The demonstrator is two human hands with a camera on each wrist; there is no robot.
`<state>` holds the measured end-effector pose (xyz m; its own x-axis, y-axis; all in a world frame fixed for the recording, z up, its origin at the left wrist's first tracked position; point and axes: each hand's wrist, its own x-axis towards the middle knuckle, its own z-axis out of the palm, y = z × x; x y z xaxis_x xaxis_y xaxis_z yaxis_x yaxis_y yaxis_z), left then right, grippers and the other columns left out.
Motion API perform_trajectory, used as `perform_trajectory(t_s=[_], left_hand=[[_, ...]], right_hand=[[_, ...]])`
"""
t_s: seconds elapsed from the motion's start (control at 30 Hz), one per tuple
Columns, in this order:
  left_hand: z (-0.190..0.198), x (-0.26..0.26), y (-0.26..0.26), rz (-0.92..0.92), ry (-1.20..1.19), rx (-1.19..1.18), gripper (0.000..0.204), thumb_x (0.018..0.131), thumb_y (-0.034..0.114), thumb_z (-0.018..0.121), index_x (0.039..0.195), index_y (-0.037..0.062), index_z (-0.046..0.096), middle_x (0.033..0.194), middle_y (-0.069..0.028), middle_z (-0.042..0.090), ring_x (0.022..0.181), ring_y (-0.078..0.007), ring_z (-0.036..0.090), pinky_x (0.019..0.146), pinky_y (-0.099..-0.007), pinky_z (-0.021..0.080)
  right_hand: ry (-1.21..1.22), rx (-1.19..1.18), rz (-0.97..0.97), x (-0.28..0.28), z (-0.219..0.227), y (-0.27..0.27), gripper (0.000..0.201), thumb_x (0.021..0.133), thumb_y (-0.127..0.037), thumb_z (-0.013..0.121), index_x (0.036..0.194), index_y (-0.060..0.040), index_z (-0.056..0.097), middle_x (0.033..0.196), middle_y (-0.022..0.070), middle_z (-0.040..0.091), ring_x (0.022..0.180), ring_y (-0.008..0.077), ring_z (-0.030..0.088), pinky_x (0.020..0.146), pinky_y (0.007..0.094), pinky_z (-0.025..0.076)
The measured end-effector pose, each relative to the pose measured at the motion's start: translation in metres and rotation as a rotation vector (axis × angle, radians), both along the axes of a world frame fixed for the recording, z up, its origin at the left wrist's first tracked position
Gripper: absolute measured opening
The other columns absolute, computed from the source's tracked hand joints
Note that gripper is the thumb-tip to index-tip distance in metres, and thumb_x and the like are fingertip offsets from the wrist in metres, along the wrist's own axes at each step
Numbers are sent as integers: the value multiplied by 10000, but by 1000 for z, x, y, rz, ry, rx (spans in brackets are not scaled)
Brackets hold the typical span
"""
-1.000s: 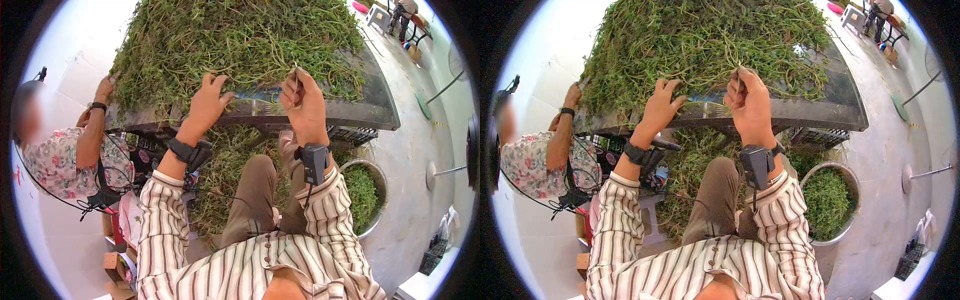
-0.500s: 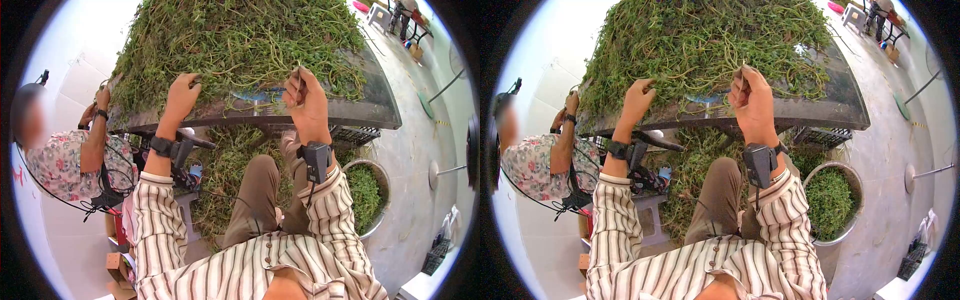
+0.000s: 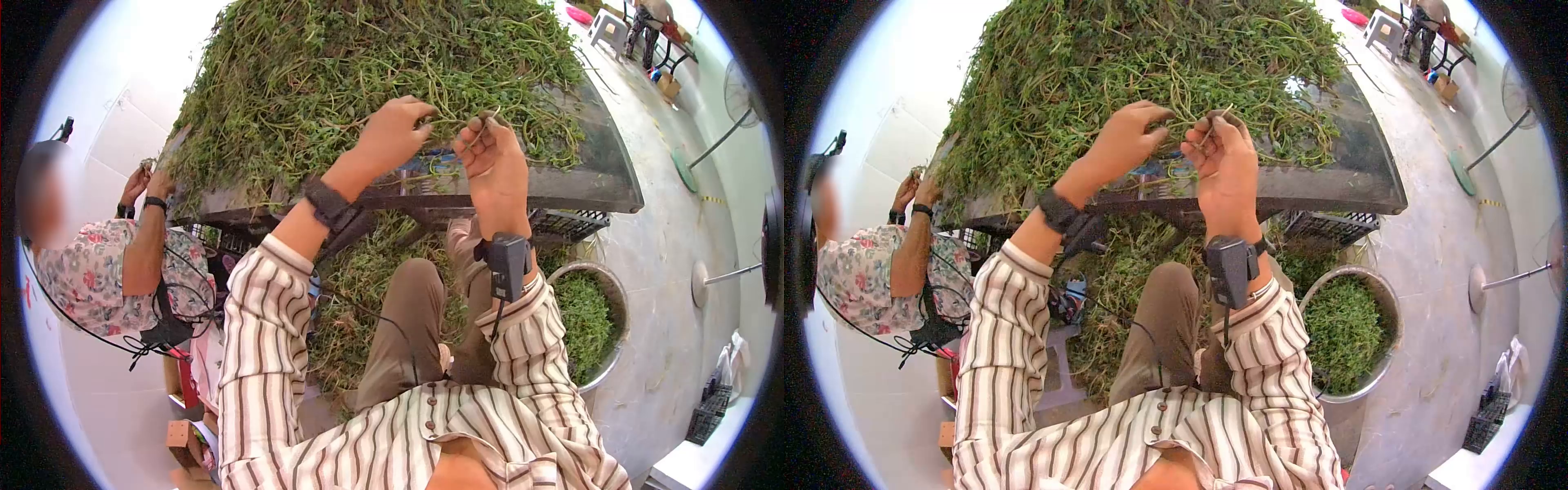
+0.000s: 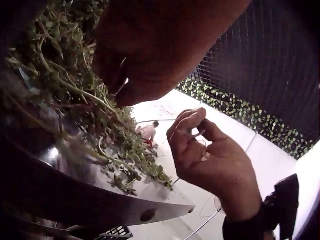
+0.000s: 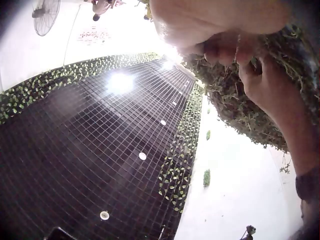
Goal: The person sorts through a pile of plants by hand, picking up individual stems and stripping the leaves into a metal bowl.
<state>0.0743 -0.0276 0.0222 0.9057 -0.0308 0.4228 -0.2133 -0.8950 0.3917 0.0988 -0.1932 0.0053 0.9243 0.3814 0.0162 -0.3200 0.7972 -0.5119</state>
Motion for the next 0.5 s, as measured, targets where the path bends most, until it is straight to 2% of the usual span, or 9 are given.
perform_trajectory(t_s=[0.1,0.17,0.2,0.33,0.4,0.43,0.5], left_hand=[[-10,14,-10,-50,-95,53,281,758,121,588,1019,20,609,1057,-125,562,942,-309,563,787,-366,466],[-11,20,-15,38,-31,149,271,754,123,584,1011,39,611,1073,-105,553,941,-304,565,780,-371,471],[-10,23,-16,70,40,186,253,752,126,581,992,53,616,1066,-82,556,932,-304,568,777,-379,471],[-4,30,-9,128,102,152,256,748,138,590,985,50,620,992,-97,583,906,-309,572,761,-380,467],[4,33,6,64,-164,-5,209,743,135,627,919,23,636,824,-95,612,771,-264,597,682,-361,473],[16,28,8,62,-162,1,209,743,135,627,919,23,636,824,-95,612,771,-264,597,682,-361,473],[45,17,13,127,-75,-450,218,803,193,625,936,21,635,681,-29,575,605,-139,543,541,-275,432]], right_hand=[[3,45,-5,3,-3,0,88,870,-107,481,935,-52,504,784,43,545,667,142,535,589,301,473],[11,61,19,8,-7,-1,66,860,-88,478,918,-59,489,716,21,488,575,125,451,515,277,394],[57,28,-18,4,2,-1,44,861,-87,479,901,-71,487,647,-13,401,523,97,351,468,252,303],[55,9,-9,5,2,-3,26,864,-93,488,886,-81,481,628,-32,356,511,73,315,448,235,276],[18,8,53,6,0,-5,28,868,-106,502,881,-85,487,613,-47,342,499,54,287,432,226,249],[20,14,51,7,-2,-4,28,868,-106,502,881,-85,487,613,-47,342,499,54,287,432,226,249],[-28,41,110,8,-5,-3,33,874,-116,507,874,-86,494,600,-55,327,487,51,265,428,230,232]])
